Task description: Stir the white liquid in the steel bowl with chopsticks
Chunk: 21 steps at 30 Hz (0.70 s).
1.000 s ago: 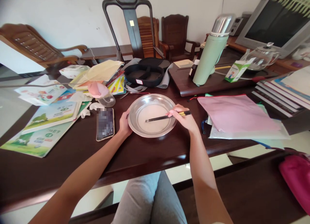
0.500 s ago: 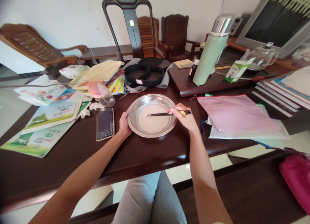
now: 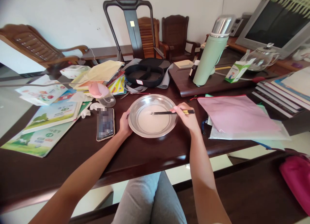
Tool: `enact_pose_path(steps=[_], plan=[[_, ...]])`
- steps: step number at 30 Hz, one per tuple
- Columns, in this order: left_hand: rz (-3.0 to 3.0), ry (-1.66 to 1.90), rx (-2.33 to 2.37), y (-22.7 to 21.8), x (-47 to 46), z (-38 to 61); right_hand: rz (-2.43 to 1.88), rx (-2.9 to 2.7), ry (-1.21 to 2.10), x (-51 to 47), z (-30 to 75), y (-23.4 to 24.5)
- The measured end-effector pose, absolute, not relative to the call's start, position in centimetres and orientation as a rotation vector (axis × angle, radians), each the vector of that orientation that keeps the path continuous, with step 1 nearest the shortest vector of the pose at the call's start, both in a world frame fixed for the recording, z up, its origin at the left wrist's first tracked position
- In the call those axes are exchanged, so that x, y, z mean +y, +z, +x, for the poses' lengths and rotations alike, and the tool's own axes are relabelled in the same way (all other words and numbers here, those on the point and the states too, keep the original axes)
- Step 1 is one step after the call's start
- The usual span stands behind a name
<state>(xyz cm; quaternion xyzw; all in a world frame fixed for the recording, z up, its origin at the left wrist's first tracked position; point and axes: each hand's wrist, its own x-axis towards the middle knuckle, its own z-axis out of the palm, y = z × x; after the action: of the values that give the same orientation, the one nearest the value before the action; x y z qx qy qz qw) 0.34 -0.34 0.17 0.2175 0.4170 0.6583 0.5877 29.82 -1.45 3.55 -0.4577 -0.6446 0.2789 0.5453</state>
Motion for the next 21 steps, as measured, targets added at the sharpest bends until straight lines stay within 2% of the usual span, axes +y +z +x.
enact_pose_path(steps=[4,10,16,21], plan=[[0.521,1.522,0.989,0.1,-0.4,0.3,-1.072,-1.397,0.655,-1.6,30.6,3.6],[0.514,1.523,0.978,-0.1,-0.3,0.2,-1.02,-1.66,0.733,-1.6,29.6,3.6],[0.506,1.522,0.958,-0.3,-0.2,0.0,-1.077,-1.398,0.628,-1.5,30.4,3.4],[0.536,1.528,0.965,-0.5,-0.2,0.0,-0.997,-1.553,0.773,-1.8,29.8,3.7]])
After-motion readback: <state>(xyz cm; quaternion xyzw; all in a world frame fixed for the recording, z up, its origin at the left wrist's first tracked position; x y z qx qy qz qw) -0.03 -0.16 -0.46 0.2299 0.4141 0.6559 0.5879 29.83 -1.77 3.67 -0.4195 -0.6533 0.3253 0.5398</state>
